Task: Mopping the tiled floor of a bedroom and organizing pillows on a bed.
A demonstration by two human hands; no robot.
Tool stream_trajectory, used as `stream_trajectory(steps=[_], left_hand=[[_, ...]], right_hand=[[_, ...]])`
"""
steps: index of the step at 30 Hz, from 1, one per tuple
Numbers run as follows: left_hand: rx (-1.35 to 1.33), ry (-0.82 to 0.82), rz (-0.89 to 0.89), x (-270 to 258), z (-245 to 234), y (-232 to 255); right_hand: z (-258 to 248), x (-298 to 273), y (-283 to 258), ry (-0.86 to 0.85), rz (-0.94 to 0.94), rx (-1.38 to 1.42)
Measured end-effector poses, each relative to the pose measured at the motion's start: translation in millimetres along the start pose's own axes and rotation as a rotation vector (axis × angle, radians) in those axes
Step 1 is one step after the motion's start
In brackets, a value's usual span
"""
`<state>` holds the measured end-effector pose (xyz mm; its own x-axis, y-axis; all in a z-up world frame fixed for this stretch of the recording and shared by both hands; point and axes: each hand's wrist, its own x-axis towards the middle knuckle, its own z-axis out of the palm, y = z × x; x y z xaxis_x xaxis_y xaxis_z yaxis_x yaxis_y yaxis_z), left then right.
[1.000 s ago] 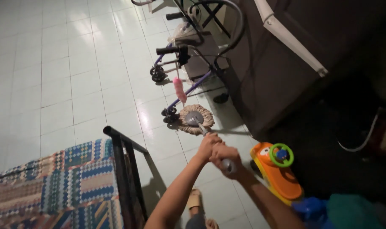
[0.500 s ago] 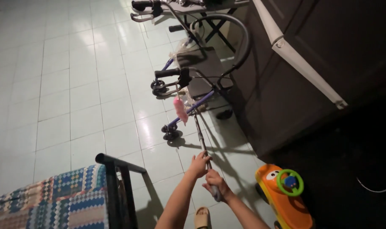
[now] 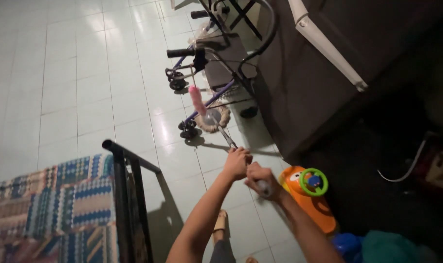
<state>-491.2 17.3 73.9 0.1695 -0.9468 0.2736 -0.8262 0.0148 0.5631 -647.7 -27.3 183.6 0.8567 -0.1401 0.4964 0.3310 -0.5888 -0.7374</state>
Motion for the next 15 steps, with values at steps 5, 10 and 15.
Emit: stream_trajectory(steps=[5,10,15], left_hand=[[-0.042,0.065,-0.033,-22,-30,67],[-0.072,0.116,0.002,-36,-13,12],[0.004,0.111,-0.334,-29,28,-61]], right_hand=[[-25,-1,-77,0.048,0.134,0.13],[15,14,-64,0.076,0.112,0.172],[51,15,18,0.059,0.058,-0.007]])
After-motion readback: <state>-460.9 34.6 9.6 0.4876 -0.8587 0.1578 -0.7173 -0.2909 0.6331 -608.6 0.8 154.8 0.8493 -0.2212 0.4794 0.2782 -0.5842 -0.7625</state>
